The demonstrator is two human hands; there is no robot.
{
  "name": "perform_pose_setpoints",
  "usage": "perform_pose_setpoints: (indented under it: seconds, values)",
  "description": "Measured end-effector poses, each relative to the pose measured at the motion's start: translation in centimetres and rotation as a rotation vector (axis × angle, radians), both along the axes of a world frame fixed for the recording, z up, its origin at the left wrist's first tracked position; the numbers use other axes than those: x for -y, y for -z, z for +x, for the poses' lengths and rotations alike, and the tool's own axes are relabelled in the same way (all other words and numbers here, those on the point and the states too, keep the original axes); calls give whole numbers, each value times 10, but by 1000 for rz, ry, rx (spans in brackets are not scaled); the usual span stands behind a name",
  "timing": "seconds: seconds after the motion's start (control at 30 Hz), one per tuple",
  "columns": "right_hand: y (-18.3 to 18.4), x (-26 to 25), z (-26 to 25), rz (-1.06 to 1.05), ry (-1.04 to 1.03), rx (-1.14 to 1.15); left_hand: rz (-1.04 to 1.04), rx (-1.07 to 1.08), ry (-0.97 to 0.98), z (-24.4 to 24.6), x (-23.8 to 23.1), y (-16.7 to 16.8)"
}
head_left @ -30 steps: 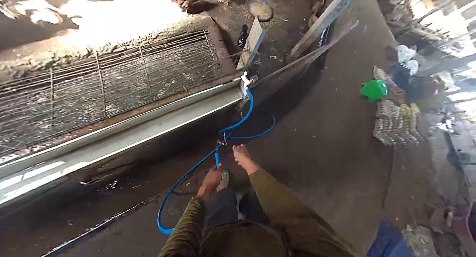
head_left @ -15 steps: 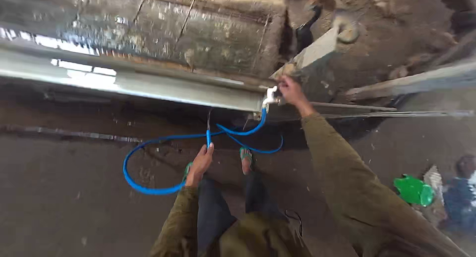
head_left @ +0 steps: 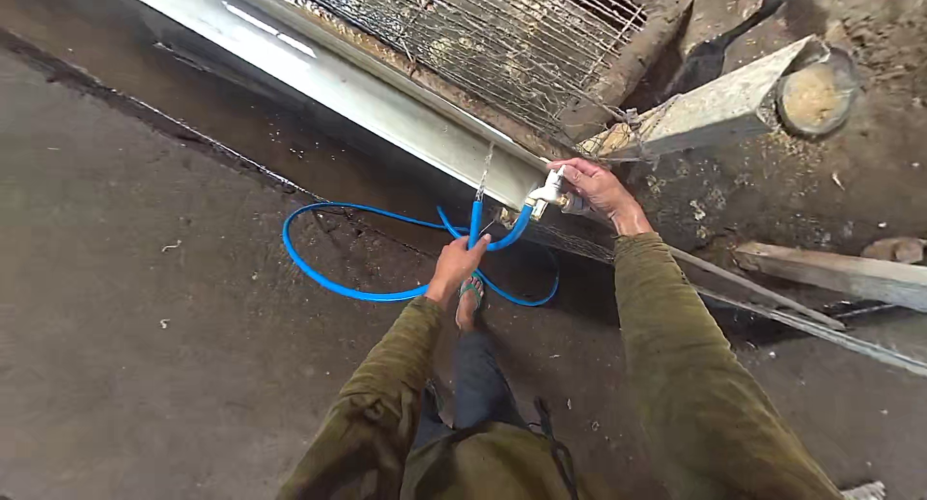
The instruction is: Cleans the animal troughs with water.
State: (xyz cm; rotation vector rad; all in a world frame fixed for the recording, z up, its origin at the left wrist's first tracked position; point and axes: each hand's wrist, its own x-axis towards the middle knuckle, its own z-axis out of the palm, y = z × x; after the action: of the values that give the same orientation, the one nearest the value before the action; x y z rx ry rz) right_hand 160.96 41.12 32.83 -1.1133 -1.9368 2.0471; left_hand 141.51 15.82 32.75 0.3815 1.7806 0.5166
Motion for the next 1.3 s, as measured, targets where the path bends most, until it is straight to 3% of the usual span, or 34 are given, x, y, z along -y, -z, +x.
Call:
perform_pose_setpoints:
  seconds: [0.13,0.27,0.5,0.6,0.73,0.83,0.9,1.1,1.17,1.3]
  values:
    - [-30,35,-30,281,96,359,125,-85,-55,31,-21,-4]
    - [-29,46,-47,471,41,561,298,-92,-162,65,-41,-5]
    - [-9,35,-52,487,-73,653,280,-170,-64,72,-41,18]
    - [-32,44,-43,394,-151,659,273,-84,-61,68,-36,15]
    - [-29,42,-34,342,-208,642,240,289,-90,52,-36,5]
    - [14,34,-32,442,-221,534,272,815,-54,26,-34,35]
    - [18,30,-34,460,-238,536,325,1075,20,23,-41,58]
    - [6,21,-52,407,-276,639,484,1439,-91,40,-45,77]
    - [1,27,-53,394,-272,663,437,1271,-109,41,-38,63]
    - [-4,31,-46,378,-248,659,361,559,75,43,-39,33]
